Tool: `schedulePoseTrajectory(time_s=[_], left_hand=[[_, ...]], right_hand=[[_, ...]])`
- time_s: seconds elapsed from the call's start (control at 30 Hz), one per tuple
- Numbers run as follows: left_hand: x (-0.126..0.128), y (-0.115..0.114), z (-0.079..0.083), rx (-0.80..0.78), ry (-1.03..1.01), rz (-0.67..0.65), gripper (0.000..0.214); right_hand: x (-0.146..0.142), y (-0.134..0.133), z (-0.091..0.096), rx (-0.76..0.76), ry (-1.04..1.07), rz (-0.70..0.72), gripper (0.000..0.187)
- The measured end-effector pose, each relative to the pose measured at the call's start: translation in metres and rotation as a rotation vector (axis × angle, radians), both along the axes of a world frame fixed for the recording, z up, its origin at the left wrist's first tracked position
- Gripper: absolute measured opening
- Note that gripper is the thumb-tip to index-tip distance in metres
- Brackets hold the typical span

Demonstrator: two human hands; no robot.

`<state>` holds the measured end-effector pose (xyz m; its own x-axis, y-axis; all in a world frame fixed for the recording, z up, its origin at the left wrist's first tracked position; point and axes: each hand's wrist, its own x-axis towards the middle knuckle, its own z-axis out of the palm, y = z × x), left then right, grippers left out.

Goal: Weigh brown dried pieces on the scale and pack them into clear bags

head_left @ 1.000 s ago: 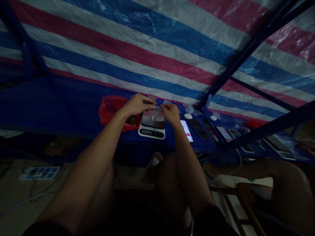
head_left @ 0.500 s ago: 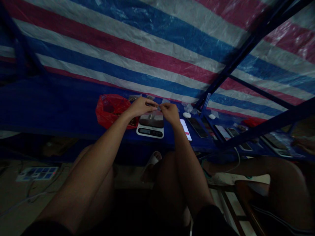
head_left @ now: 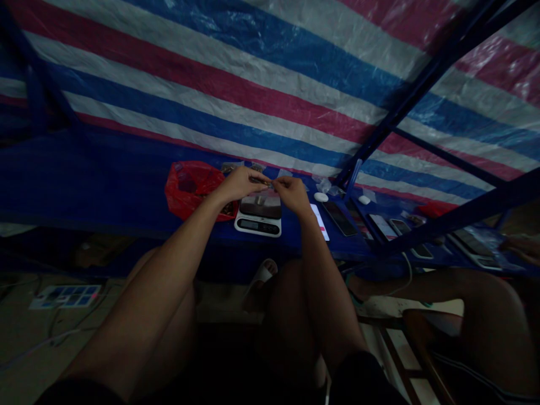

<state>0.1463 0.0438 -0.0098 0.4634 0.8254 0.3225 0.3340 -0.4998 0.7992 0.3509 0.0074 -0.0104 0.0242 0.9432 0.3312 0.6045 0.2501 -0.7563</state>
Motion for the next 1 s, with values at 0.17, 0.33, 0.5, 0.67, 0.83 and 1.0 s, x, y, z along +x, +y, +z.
schedulePoseTrajectory(time_s=[0.17,0.33,0.5,0.67,0.83,1.0], left_hand=[[-0.001,0.0,0.001,0.07,0.012,-0.004,0.031],[-0.005,-0.006,0.009,0.154,0.13,0.048,0.029],[-0.008,-0.011,0.016,0.222,0.228,-0.008,0.031],[-0.007,-0.013,0.017,0.223,0.275,-0.049,0.033],[-0.006,-0.015,0.019,0.199,0.271,-0.077,0.041],[-0.008,-0.016,0.021,0.202,0.28,-0.118,0.042]], right_hand=[[0.002,-0.001,0.001,-0.003,0.015,0.038,0.021],[0.002,-0.001,0.001,-0.002,0.001,0.059,0.021],[0.003,0.0,0.0,0.02,-0.012,0.074,0.019],[0.004,0.002,-0.003,0.026,-0.008,0.079,0.019],[0.005,0.003,-0.004,0.028,0.007,0.079,0.02],[0.006,0.003,-0.004,0.024,0.021,0.085,0.02]])
